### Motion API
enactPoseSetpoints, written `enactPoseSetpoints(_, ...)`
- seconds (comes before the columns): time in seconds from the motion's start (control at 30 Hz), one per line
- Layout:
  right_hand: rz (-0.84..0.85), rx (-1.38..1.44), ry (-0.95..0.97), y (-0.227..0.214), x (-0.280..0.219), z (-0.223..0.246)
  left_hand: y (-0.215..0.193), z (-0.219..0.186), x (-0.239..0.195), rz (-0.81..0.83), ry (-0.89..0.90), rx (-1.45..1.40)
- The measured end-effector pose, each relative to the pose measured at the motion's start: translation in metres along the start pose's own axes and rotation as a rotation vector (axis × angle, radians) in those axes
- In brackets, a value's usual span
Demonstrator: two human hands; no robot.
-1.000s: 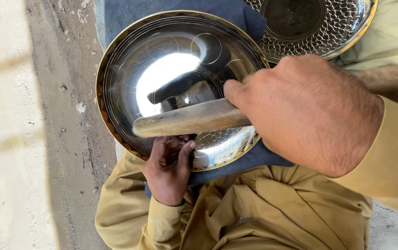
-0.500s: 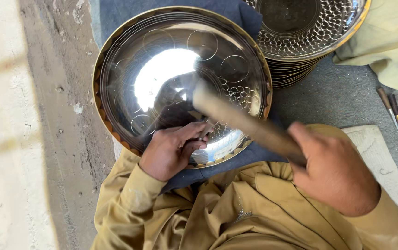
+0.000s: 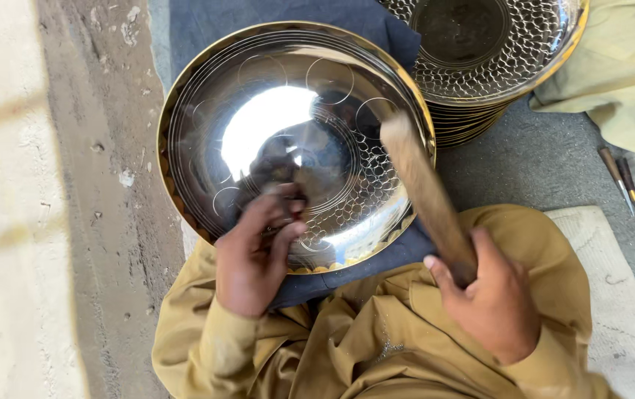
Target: The person sits on the floor and uses a hammer and punch to create a decorative pattern on a metal plate. They repeatedly strike the punch against the plate's surface to form small indentations.
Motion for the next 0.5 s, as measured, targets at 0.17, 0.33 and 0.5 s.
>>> enactPoseSetpoints(0.17,-0.019,0.032,-0.227,-0.025,0.042,0.032,0.019,0.021,-0.028,-0.278,-0.208,-0.162)
enactPoseSetpoints(0.33,0.056,0.033,-0.286,-0.031,0.069,0.057,0.024,0.028,-0.032,-0.321,-0.216,-0.074)
enactPoseSetpoints(0.5,-0.068,0.037,-0.280,-0.024,0.066,0.031,0.012,0.028,-0.041,-0.405,-0.231,-0.305)
Point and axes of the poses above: each hand's wrist, its own x-axis towards the middle knuckle, its own y-axis out of the palm, z = x × y, the point moved 1 cm from there along x, towards the middle knuckle, and after that the axes turned 5 degrees about -y, right-handed, at the moved point
